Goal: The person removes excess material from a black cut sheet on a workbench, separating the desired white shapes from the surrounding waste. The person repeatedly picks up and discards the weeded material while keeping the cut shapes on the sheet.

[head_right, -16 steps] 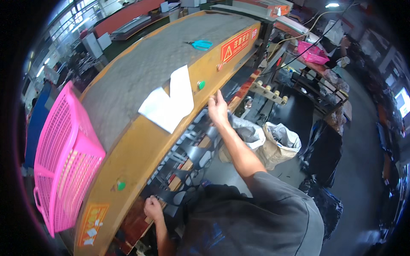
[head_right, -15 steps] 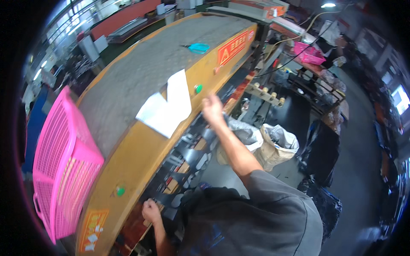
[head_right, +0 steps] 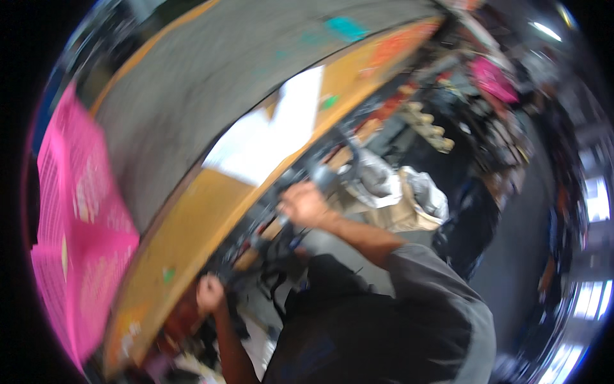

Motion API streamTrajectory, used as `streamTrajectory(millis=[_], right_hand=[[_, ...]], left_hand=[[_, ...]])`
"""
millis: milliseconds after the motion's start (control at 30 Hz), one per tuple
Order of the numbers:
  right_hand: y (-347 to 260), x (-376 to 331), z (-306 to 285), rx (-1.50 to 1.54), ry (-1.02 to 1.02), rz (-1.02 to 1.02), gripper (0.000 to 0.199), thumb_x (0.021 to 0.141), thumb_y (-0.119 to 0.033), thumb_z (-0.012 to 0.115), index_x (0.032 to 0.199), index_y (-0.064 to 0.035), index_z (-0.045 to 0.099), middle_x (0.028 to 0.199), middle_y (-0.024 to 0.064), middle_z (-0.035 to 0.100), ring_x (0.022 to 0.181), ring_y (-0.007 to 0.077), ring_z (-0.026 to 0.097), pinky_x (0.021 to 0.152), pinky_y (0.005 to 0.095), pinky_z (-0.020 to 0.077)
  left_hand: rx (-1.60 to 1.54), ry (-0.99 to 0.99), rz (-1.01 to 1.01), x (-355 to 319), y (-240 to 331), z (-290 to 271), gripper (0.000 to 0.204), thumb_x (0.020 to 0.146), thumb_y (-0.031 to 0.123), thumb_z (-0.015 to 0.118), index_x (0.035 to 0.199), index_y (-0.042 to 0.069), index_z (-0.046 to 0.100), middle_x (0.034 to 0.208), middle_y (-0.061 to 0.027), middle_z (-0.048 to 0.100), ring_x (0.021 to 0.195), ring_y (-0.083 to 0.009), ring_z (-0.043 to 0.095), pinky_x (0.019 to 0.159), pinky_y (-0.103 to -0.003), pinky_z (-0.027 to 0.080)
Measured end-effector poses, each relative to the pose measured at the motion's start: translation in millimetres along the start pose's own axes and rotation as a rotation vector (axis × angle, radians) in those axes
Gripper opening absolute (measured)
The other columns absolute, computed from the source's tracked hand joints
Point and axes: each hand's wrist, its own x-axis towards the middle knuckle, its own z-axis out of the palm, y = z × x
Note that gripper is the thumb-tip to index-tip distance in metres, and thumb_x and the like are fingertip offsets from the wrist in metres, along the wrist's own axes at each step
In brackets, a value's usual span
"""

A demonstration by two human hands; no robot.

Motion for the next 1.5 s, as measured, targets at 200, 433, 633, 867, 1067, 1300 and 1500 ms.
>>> streamTrajectory(millis=[200, 433, 633, 867, 1067, 1300, 1500], right_hand=[[-7, 21, -5, 0.071, -0.047, 0.144, 0.027, 0.094, -0.025, 0.073, 0.107, -0.0009, 0.075, 0.097, 0.0185, 0.074, 0.096, 0.0412, 0.069, 0.091, 0.052, 0.0512], [-2, 41, -3, -0.15, -0.209, -0.083, 0.018, 0.083, -0.015, 0.069, 0.098, -0.0136, 0.078, 0.104, 0.0089, 0.077, 0.101, 0.0305, 0.073, 0.092, 0.0479, 0.0584], [-88, 167, 9, 0.234, 0.308, 0.077, 0.044, 0.081, -0.024, 0.078, 0.12, -0.0046, 0.074, 0.129, 0.0219, 0.063, 0.117, 0.0426, 0.06, 0.098, 0.0523, 0.0513], [-173, 226, 91, 0.118, -0.076, 0.08, 0.089, 0.067, -0.039, 0.086, 0.148, -0.0128, 0.062, 0.162, 0.0329, 0.035, 0.144, 0.0548, 0.039, 0.117, 0.0638, 0.0369], [-200, 211, 59, 0.084, -0.193, 0.041, 0.075, 0.064, -0.029, 0.08, 0.138, -0.0234, 0.072, 0.152, 0.0229, 0.053, 0.134, 0.056, 0.048, 0.109, 0.0752, 0.0365], [-118, 325, 8, 1.4, -0.324, 0.535, 0.059, 0.084, -0.012, 0.08, 0.141, 0.0004, 0.069, 0.123, 0.0111, 0.074, 0.101, 0.016, 0.069, 0.085, 0.0304, 0.058], [-111, 354, -4, 1.497, -0.312, 0.669, 0.07, 0.085, -0.023, 0.079, 0.15, -0.0033, 0.062, 0.126, 0.0135, 0.072, 0.095, 0.0203, 0.071, 0.082, 0.0338, 0.0602]], left_hand=[[-0.018, -0.121, -0.172, 22, 22, -10, 0.034, 0.095, 0.028, 0.068, 0.069, 0.006, 0.06, 0.074, -0.0188, 0.067, 0.075, -0.0441, 0.065, 0.066, -0.054, 0.049], [-0.284, -0.364, -0.344, 48, -19, 0, 0.026, 0.1, 0.022, 0.067, 0.111, 0.002, 0.08, 0.105, -0.0193, 0.079, 0.092, -0.0366, 0.073, 0.083, -0.047, 0.057], [-0.324, 0.151, 0.135, 175, 33, 14, 0.026, 0.102, 0.014, 0.063, 0.081, 0.0, 0.072, 0.077, -0.0229, 0.067, 0.073, -0.0424, 0.063, 0.069, -0.051, 0.051], [-0.328, -0.111, 0.335, 170, 77, 24, 0.016, 0.098, 0.018, 0.067, 0.088, 0.007, 0.075, 0.086, -0.0193, 0.069, 0.085, -0.0408, 0.064, 0.083, -0.054, 0.051], [-0.392, -0.095, 0.401, 145, 73, 20, 0.006, 0.085, 0.014, 0.067, 0.08, 0.009, 0.068, 0.086, -0.0141, 0.068, 0.085, -0.0414, 0.063, 0.077, -0.055, 0.048], [-0.372, -0.2, 0.142, 217, 69, 16, 0.017, 0.082, 0.024, 0.079, 0.08, 0.012, 0.067, 0.08, -0.0038, 0.064, 0.081, -0.0285, 0.06, 0.074, -0.045, 0.044], [-0.184, -0.355, 0.034, 263, 96, 20, 0.062, 0.075, 0.055, 0.089, 0.11, 0.006, 0.074, 0.094, -0.0113, 0.072, 0.097, -0.0334, 0.068, 0.084, -0.048, 0.052]])
